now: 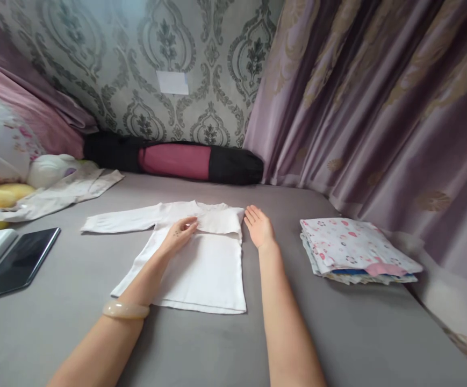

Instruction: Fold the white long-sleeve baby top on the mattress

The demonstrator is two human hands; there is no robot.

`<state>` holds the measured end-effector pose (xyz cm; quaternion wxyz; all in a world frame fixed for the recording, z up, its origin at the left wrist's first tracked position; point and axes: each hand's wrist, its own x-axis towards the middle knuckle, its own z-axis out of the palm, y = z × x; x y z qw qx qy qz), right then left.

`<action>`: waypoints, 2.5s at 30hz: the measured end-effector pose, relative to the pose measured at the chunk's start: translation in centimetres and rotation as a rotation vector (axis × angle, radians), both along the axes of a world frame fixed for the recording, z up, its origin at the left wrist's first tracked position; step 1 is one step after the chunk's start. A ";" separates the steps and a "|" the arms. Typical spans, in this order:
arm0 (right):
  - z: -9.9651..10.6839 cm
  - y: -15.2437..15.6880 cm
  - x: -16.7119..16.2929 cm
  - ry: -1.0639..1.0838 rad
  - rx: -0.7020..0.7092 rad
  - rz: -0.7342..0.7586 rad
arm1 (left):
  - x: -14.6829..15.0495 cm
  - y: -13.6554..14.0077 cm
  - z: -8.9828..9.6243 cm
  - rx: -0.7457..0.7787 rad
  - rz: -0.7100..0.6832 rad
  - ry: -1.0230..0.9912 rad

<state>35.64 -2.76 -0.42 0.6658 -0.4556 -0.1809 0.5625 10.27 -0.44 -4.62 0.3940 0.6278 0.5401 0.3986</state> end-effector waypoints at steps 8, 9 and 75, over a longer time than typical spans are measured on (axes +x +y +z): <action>-1.4 0.9 -2.5 -0.939 -0.167 0.130 | -0.6 -0.1 0.3 0.157 0.074 -0.044; -1.4 1.0 -3.1 -1.106 -0.188 0.180 | -0.7 -0.1 0.2 0.156 0.068 -0.036; -3.6 3.5 -6.5 -1.980 -0.366 0.354 | -1.5 -0.6 -0.6 0.223 0.165 0.679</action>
